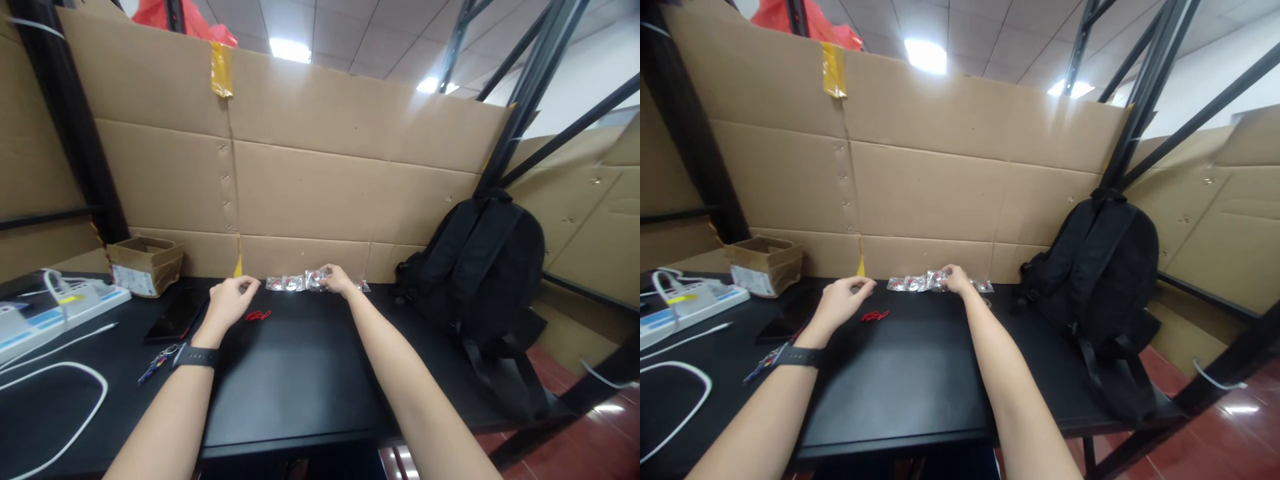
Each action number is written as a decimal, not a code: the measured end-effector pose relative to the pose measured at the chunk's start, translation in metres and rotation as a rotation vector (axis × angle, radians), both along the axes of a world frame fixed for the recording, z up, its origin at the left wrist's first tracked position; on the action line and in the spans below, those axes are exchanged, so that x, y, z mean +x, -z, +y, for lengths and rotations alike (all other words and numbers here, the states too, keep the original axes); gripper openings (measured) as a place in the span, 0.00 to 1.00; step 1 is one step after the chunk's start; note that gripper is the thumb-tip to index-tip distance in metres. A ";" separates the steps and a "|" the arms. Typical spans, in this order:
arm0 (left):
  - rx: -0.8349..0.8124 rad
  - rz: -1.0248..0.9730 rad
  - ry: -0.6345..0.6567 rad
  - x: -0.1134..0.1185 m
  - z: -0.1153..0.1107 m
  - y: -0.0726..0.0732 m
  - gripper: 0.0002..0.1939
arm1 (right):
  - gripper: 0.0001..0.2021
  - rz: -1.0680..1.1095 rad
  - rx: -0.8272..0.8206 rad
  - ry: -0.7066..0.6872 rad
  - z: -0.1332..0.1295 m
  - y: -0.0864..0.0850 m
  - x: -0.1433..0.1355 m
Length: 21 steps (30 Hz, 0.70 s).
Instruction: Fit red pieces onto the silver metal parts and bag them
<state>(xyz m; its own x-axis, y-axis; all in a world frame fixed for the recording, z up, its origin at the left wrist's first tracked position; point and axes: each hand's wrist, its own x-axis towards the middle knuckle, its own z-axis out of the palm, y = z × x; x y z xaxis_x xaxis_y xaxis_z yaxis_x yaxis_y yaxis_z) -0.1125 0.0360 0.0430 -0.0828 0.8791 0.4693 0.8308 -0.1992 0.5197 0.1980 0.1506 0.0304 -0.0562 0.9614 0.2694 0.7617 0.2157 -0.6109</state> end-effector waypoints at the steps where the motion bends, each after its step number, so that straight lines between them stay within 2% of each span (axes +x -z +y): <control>1: 0.054 -0.038 -0.055 -0.008 0.000 -0.002 0.17 | 0.20 -0.024 -0.010 0.013 0.005 0.001 -0.004; 4: 0.175 -0.068 -0.243 -0.030 0.000 -0.004 0.16 | 0.25 -0.097 -0.036 0.051 0.013 0.008 -0.014; 6: 0.158 -0.045 -0.323 -0.042 0.002 -0.001 0.14 | 0.27 -0.149 -0.040 0.082 0.012 0.011 -0.018; 10: 0.033 -0.018 -0.333 -0.057 0.010 0.011 0.14 | 0.28 -0.246 -0.033 0.140 0.003 0.011 -0.025; 13: -0.043 0.044 -0.264 -0.058 0.014 0.018 0.16 | 0.28 -0.279 -0.014 0.169 -0.009 0.010 -0.023; 17: -0.138 0.131 -0.203 -0.053 0.013 0.021 0.17 | 0.23 -0.315 0.086 0.156 -0.031 0.007 0.003; 21: -0.180 0.141 -0.169 -0.050 0.009 0.018 0.15 | 0.23 -0.309 0.141 0.160 -0.062 0.011 0.057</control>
<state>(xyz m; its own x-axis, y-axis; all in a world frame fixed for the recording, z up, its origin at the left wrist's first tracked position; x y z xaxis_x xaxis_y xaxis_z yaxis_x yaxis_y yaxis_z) -0.1622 0.0451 0.0253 -0.1805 0.9288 0.3238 0.9111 0.0339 0.4107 0.2552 0.0881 0.0198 -0.0079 0.9192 0.3938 0.9365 0.1448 -0.3193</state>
